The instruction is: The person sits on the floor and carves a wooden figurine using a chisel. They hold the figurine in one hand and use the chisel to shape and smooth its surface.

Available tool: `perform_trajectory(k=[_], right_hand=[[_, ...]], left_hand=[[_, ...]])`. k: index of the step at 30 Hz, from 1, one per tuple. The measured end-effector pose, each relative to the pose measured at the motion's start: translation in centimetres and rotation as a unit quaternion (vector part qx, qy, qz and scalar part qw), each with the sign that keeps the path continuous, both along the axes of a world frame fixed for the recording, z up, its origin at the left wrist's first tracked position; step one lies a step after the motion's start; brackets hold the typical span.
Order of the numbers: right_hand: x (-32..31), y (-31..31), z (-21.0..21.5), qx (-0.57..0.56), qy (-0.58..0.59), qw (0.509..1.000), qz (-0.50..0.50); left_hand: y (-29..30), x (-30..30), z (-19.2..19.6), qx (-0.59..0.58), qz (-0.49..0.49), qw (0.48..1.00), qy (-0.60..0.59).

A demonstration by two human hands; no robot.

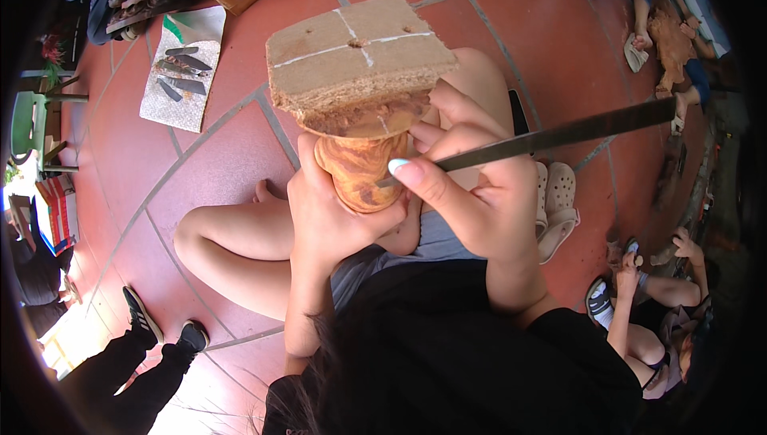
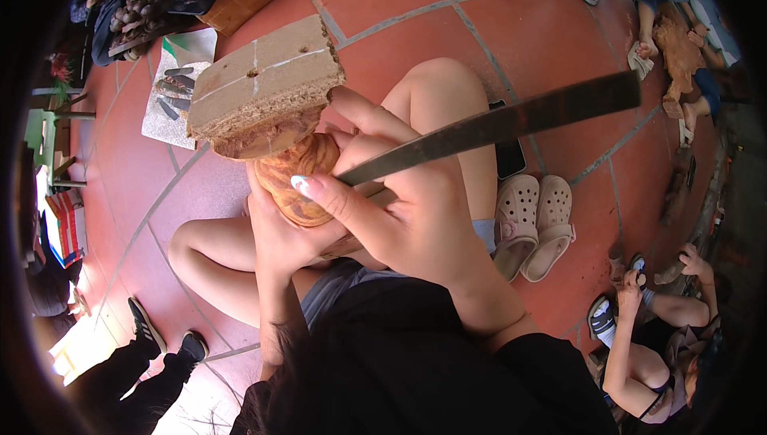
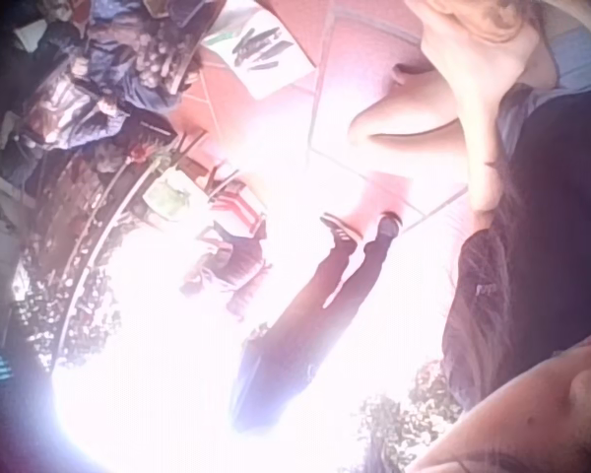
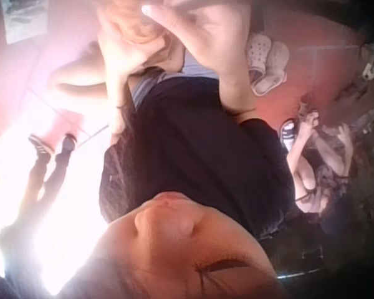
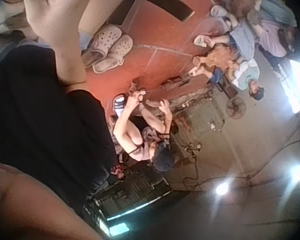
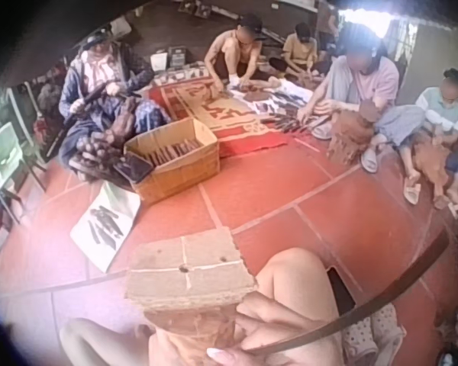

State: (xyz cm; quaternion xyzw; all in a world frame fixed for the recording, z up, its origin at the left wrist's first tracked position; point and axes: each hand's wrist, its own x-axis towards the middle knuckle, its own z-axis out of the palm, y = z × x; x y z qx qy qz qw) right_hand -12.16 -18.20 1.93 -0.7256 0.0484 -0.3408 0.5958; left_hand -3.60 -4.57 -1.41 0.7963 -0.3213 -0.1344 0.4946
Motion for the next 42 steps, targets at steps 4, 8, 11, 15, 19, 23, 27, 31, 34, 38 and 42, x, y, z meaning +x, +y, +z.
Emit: perform_trajectory(k=[4, 8, 11, 15, 19, 23, 27, 31, 34, 38, 42], right_hand=[[-0.7, -0.9, 0.2, 0.033, 0.036, 0.999, -0.002], [0.2, 0.2, 0.4, 0.001, -0.021, 1.000, -0.024], [0.1, 0.2, 0.2, 0.014, 0.007, 0.999, -0.048], [-0.4, -0.5, 1.0, 0.032, 0.021, 0.999, -0.011], [0.2, 0.2, 0.4, 0.008, -0.020, 0.999, -0.027], [-0.9, -0.6, 0.3, 0.049, 0.053, 0.997, -0.024], [-0.3, 0.0, 0.9, -0.042, 0.018, 0.999, -0.016], [-0.4, 0.0, -0.2, 0.083, 0.028, 0.996, -0.016], [-0.3, -0.1, 0.4, 0.048, 0.004, 0.999, 0.021], [-0.1, 0.0, 0.3, 0.004, 0.013, 1.000, 0.028], [-0.2, -0.2, -0.3, 0.076, 0.006, 0.996, 0.049]], left_hand=[[0.2, 0.2, -0.7, -0.035, -0.017, 0.998, 0.043], [0.2, 0.2, -0.7, -0.017, -0.022, 0.999, 0.026], [0.3, 0.2, -0.9, -0.030, -0.021, 0.999, 0.038], [0.3, 0.3, -0.8, -0.038, -0.040, 0.998, 0.043], [0.5, 0.4, -1.0, -0.037, -0.036, 0.997, 0.051], [0.5, 0.6, -1.3, -0.087, -0.067, 0.991, 0.071], [0.8, 1.0, -1.5, -0.087, -0.075, 0.988, 0.099], [1.1, 1.2, -1.9, -0.110, -0.084, 0.984, 0.114], [1.2, 1.3, -1.8, -0.121, -0.088, 0.979, 0.136], [1.5, 1.5, -1.7, -0.136, -0.090, 0.972, 0.171], [1.2, 1.6, -0.8, -0.140, -0.108, 0.963, 0.202]])
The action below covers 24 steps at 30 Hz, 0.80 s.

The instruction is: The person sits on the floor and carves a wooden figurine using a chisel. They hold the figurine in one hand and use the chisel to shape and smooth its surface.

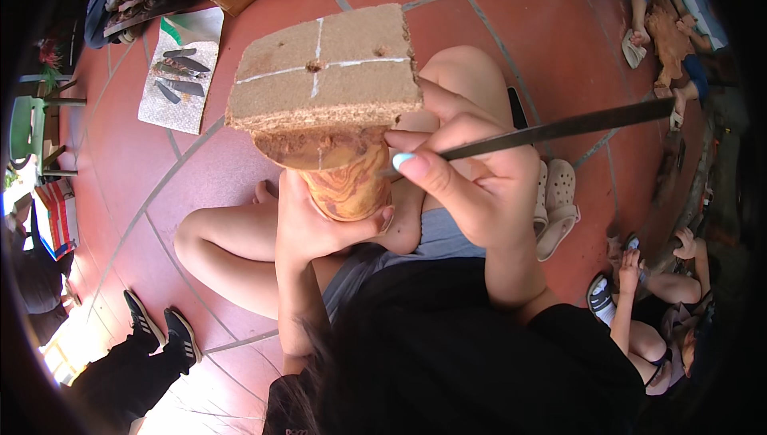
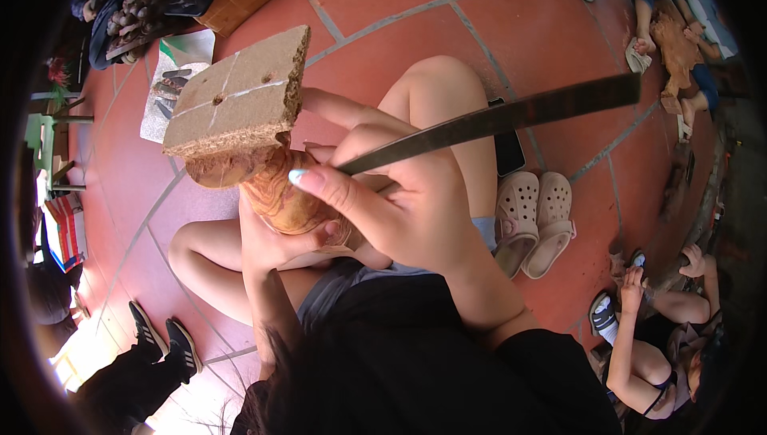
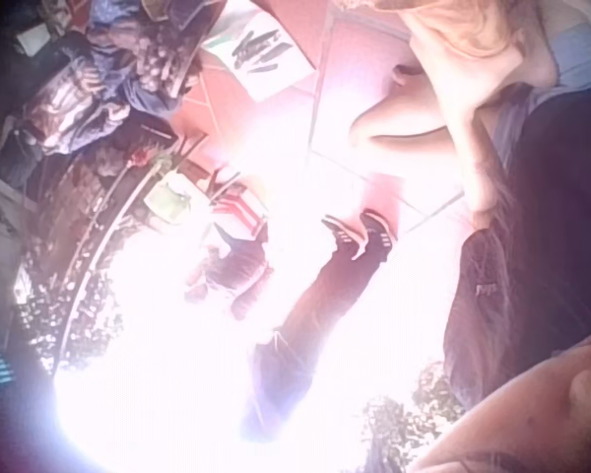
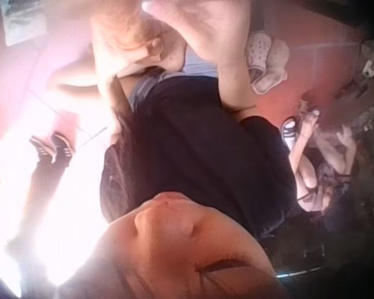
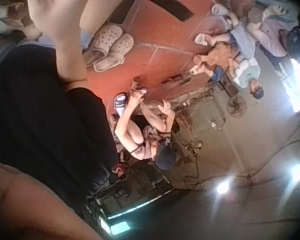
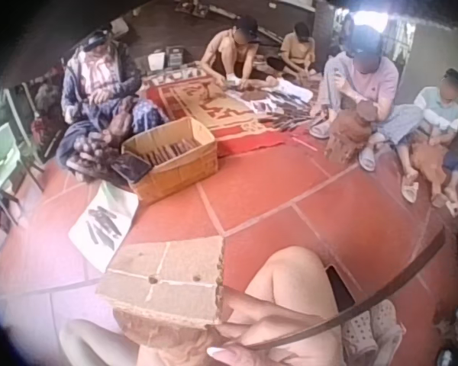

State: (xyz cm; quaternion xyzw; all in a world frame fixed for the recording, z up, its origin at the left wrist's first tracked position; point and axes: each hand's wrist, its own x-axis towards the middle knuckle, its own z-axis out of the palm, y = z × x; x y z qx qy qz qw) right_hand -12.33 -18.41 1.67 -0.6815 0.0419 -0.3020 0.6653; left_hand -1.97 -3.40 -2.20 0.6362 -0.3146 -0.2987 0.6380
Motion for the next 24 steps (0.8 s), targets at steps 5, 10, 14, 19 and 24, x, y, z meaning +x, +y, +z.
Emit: perform_trajectory(k=[5, 10, 14, 19, 24], right_hand=[[0.2, 0.3, 0.3, -0.027, -0.017, 0.999, 0.004], [0.0, 0.3, 0.3, -0.034, -0.021, 0.999, 0.015], [0.3, 0.5, 0.1, -0.026, -0.021, 0.999, -0.002], [0.4, 0.7, 0.2, -0.042, -0.075, 0.996, 0.024], [0.0, 0.4, -0.4, -0.048, -0.001, 0.999, -0.003]], left_hand=[[0.2, 0.2, -0.4, -0.016, 0.002, 1.000, 0.008], [0.8, 0.4, -0.7, 0.010, -0.015, 1.000, 0.018], [1.0, 0.3, -0.8, 0.005, -0.015, 1.000, 0.026], [1.4, 0.9, -1.3, 0.016, -0.047, 0.999, 0.013], [0.9, 0.4, -0.8, 0.004, -0.006, 0.999, 0.049]])
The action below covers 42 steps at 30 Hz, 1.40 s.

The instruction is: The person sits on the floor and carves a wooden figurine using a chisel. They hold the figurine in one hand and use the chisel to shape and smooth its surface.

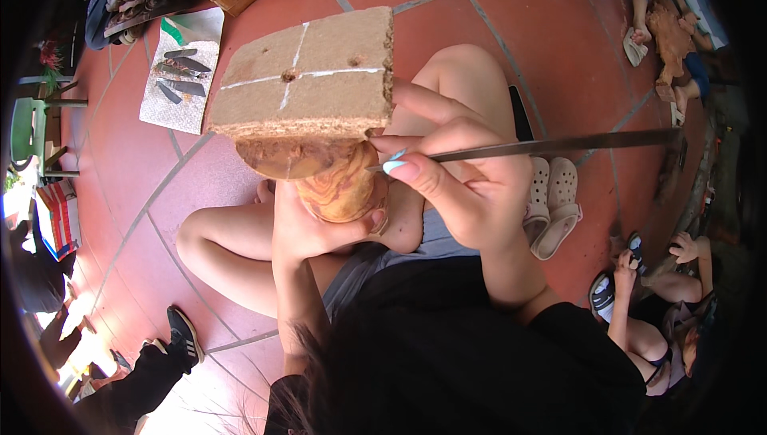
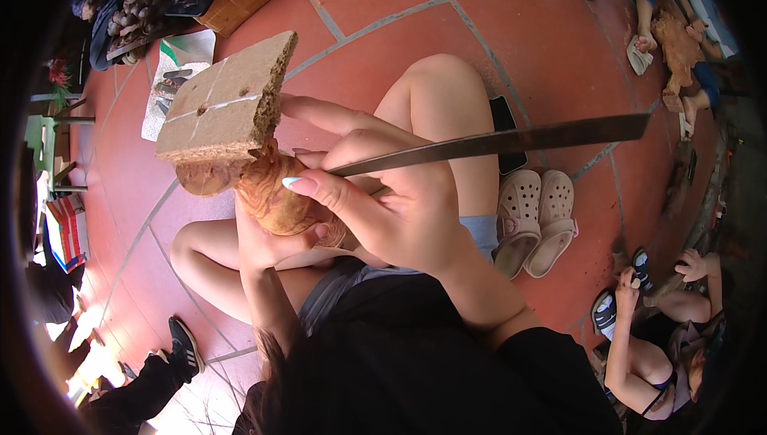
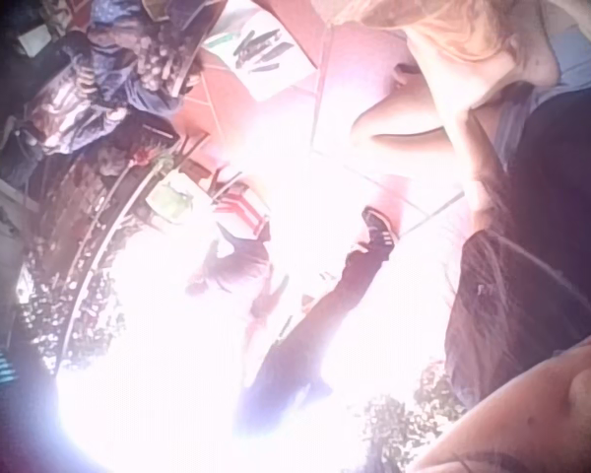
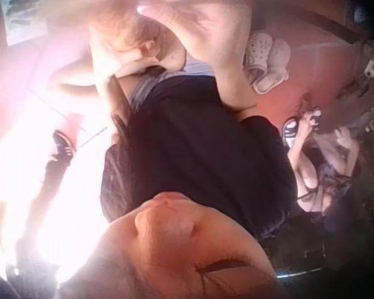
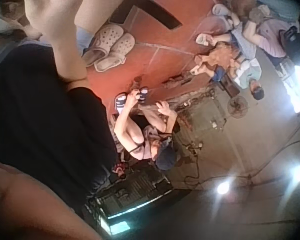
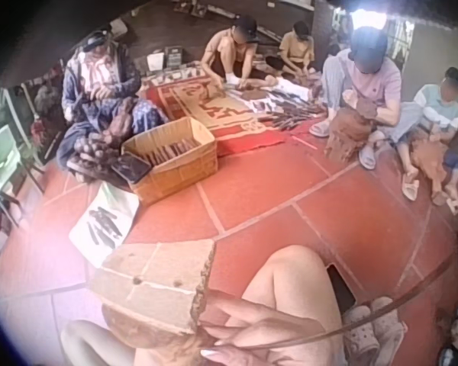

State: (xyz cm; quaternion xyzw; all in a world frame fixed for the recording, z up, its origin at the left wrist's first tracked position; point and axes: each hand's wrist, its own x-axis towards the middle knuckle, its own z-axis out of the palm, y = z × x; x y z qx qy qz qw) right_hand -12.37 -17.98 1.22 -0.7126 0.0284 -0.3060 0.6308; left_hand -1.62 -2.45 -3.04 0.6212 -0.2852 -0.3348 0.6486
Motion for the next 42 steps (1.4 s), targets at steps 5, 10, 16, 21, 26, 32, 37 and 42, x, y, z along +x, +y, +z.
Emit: perform_trajectory(k=[5, 10, 16, 21, 26, 32, 37, 42], right_hand=[[0.4, 0.5, 0.3, -0.029, -0.055, 0.998, 0.022], [0.5, 0.4, -0.5, 0.035, -0.060, 0.997, 0.012], [0.5, 0.4, -0.5, 0.001, -0.049, 0.999, 0.017], [0.4, 0.7, 0.2, -0.009, -0.049, 0.999, 0.014], [0.1, 0.1, -0.3, 0.049, -0.027, 0.998, 0.011], [0.1, 0.4, 0.8, -0.014, -0.020, 1.000, 0.010], [0.0, 0.3, 0.7, 0.086, -0.032, 0.996, 0.004], [-0.3, 0.2, 0.8, 0.030, -0.010, 0.999, -0.012]], left_hand=[[0.3, 0.5, -0.3, 0.016, -0.044, 0.999, -0.012], [-0.2, 0.2, 0.2, -0.008, 0.000, 1.000, -0.023], [0.0, 0.3, 0.1, -0.005, -0.009, 1.000, -0.021], [0.2, 0.1, -0.5, -0.002, -0.002, 0.999, -0.052], [-0.5, -0.2, 0.3, -0.007, 0.004, 0.999, -0.049], [-0.5, -0.3, 0.1, 0.024, 0.016, 0.997, -0.070], [-0.8, -0.5, 0.0, 0.032, 0.018, 0.994, -0.102], [-0.8, -0.6, 0.2, 0.034, 0.026, 0.991, -0.126]])
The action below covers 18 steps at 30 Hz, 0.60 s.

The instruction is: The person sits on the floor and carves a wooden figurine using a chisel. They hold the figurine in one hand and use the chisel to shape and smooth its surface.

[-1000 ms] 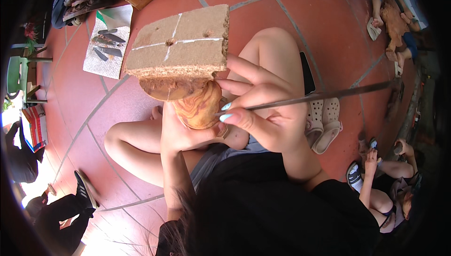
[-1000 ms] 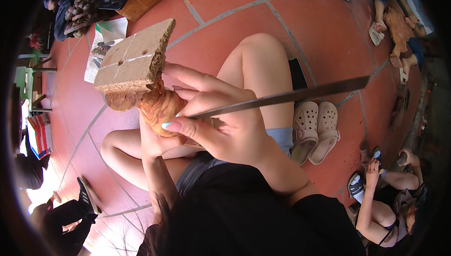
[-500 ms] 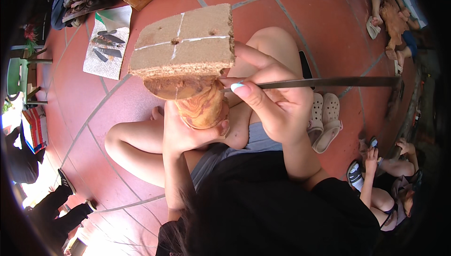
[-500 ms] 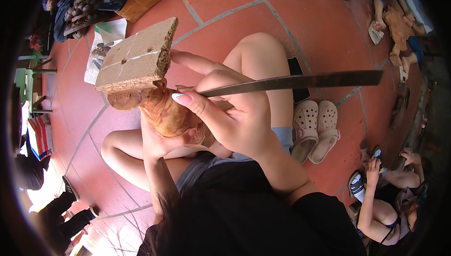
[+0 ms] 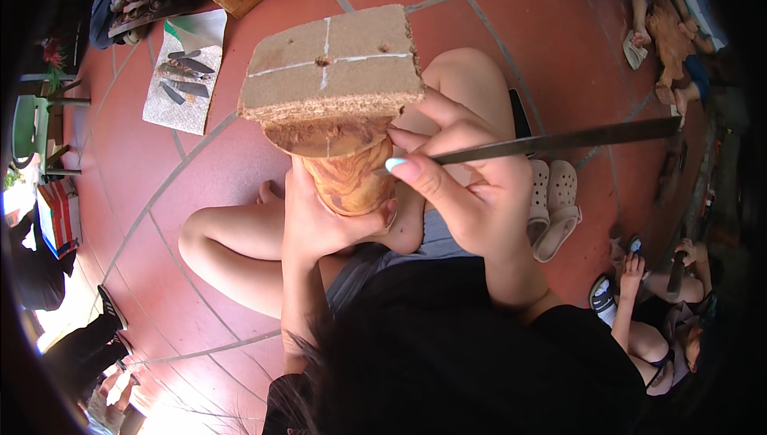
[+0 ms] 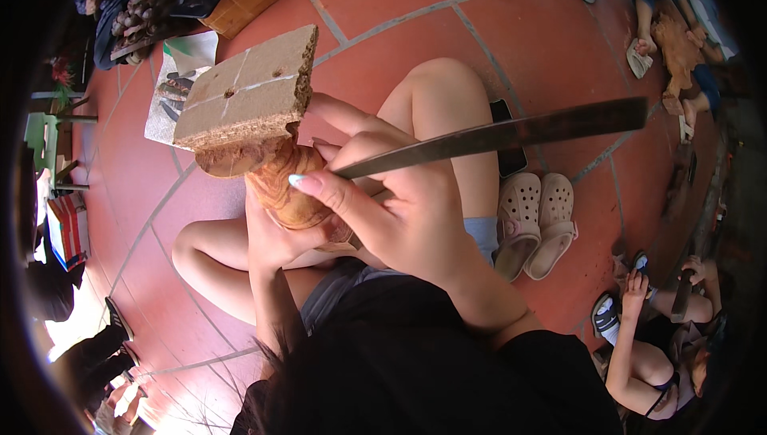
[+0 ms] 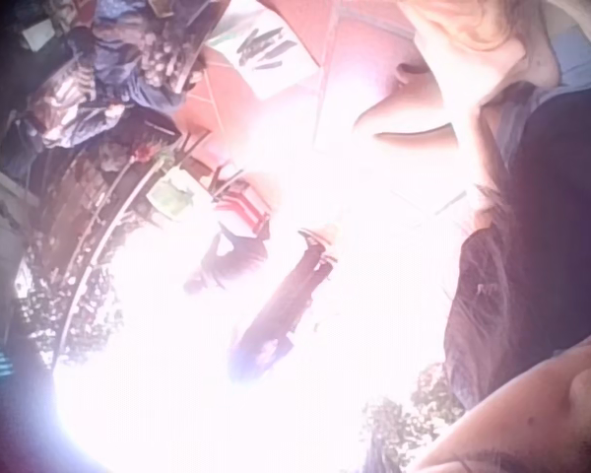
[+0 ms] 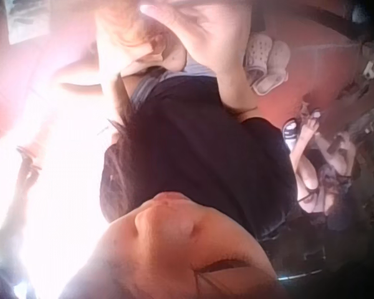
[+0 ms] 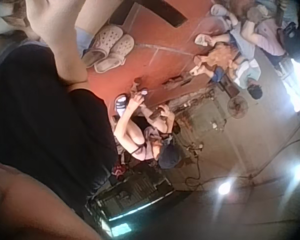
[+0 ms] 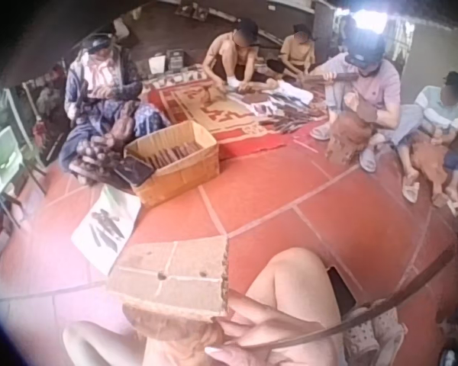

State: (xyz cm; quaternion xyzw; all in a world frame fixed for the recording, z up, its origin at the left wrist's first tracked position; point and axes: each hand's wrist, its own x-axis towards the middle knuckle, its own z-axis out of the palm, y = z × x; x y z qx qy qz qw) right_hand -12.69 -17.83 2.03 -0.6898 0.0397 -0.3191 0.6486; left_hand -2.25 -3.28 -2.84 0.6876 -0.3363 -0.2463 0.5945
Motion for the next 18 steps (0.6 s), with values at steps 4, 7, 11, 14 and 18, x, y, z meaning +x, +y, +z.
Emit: perform_trajectory(k=[4, 7, 11, 14, 18], right_hand=[[-0.5, -0.6, -0.5, 0.053, 0.033, 0.998, 0.003], [-0.6, -0.3, -0.4, 0.003, 0.020, 1.000, 0.009], [0.0, -0.1, -0.4, 0.124, -0.007, 0.991, -0.051], [0.4, 0.5, 0.0, 0.096, -0.032, 0.994, -0.049], [-0.4, 0.1, -0.4, 0.021, 0.023, 0.998, -0.048]], left_hand=[[-0.1, 0.1, 0.2, 0.006, -0.025, 1.000, 0.006], [-0.5, 0.2, 0.4, 0.012, -0.019, 0.999, -0.032], [-0.5, -0.1, 0.4, 0.005, -0.012, 1.000, 0.019], [-0.5, 0.1, 0.7, 0.021, -0.012, 1.000, -0.012], [-0.5, 0.1, 0.3, 0.021, -0.008, 1.000, -0.009]])
